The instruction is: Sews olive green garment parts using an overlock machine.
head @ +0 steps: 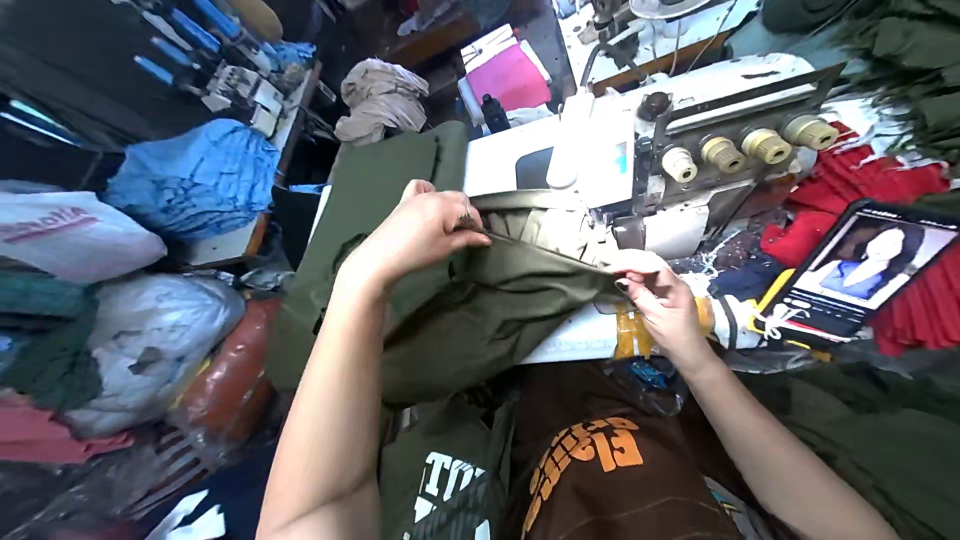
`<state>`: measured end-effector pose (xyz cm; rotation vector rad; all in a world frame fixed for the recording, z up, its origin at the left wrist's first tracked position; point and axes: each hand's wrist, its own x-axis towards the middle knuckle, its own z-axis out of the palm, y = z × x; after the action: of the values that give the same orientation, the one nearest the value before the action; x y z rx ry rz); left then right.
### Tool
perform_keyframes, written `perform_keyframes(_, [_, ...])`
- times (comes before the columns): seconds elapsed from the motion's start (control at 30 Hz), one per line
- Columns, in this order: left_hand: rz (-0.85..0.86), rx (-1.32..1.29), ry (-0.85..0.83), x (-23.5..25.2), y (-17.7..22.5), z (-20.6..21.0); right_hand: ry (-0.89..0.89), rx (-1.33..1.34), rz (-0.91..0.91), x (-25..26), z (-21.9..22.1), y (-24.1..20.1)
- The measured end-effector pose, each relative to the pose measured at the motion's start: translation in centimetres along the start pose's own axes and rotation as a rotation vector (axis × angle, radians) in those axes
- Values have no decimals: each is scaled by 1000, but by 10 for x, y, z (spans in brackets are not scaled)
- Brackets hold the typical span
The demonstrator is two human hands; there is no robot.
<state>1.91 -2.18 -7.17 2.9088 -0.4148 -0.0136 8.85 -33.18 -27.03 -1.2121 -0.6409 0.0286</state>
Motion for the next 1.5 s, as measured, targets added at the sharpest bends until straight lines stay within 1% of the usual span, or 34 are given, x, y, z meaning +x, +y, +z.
perform_keyframes(0.03, [51,-41,27,-10,19,-10,87,50,1,-8,2,4])
perform_keyframes(0.07, [112,-98,44,-20,43,-21,131,72,2,-15,5,7])
perform_keyframes(0.1, [188,-164,59,-29,71,-31,101,35,12,-22,10,7])
perform_keyframes(0.13, [269,-217,66,-35,99,-37,-9,-67,35,-28,19,2])
perform_keyframes(0.17, [347,-212,45,-37,125,-40,-166,-203,77,-30,32,-10])
perform_keyframes(0.2, [406,-167,14,-36,146,-38,-322,-328,177,-29,48,-26])
perform_keyframes(0.23, [454,-98,-15,-34,161,-34,-468,-375,311,-25,63,-38])
perform_keyframes(0.27, [473,-18,-17,-31,168,-32,-560,-369,440,-20,75,-44])
perform_keyframes(0.3, [444,60,8,-30,170,-32,-605,-351,510,-16,82,-44])
perform_keyframes(0.37, [313,202,79,-33,157,-37,-663,-368,542,-3,92,-27])
perform_keyframes(0.4, [242,254,107,-37,145,-40,-731,-447,511,7,91,-31])
perform_keyframes(0.47, [130,310,146,-49,112,-37,-986,-622,414,27,75,-48])
perform_keyframes(0.5, [94,320,151,-56,97,-33,-1065,-637,335,34,63,-52])
perform_keyframes(0.53, [68,318,154,-62,84,-27,-1081,-635,300,39,50,-58])
perform_keyframes(0.57, [50,306,157,-67,75,-21,-1009,-619,277,42,37,-63])
perform_keyframes(0.63, [41,283,170,-70,70,-14,-689,-551,246,44,21,-75])
perform_keyframes(0.67, [42,272,183,-69,71,-13,-526,-551,192,48,20,-80])
perform_keyframes(0.7, [45,263,202,-67,73,-13,-410,-597,116,53,22,-83])
perform_keyframes(0.73, [51,254,223,-65,74,-15,-354,-664,29,59,27,-85])
perform_keyframes(0.77, [63,248,240,-63,76,-17,-340,-727,-62,63,32,-84])
perform_keyframes(0.83, [90,241,254,-61,77,-21,-381,-798,-193,65,42,-78])
perform_keyframes(0.9, [117,235,247,-63,75,-22,-461,-799,-235,65,48,-77])
perform_keyframes(0.93, [124,223,240,-65,74,-22,-497,-794,-229,64,47,-76])
perform_keyframes(1.0, [139,165,231,-69,71,-21,-500,-809,-217,65,41,-73])
perform_keyframes(1.1, [171,4,254,-73,72,-22,-374,-824,-152,72,31,-67])
perform_keyframes(1.17, [212,-98,262,-71,76,-25,-296,-770,-109,74,32,-73])
perform_keyframes(1.2, [242,-139,261,-68,79,-26,-290,-732,-103,72,33,-76])
perform_keyframes(1.3, [343,-190,262,-56,80,-26,-408,-605,-167,66,31,-77])
perform_keyframes(1.33, [360,-192,275,-52,78,-26,-457,-575,-155,63,29,-78])
perform_keyframes(1.4, [358,-175,318,-49,68,-22,-502,-514,-70,59,25,-80])
perform_keyframes(1.5, [308,-158,340,-49,58,-19,-530,-399,82,53,17,-79])
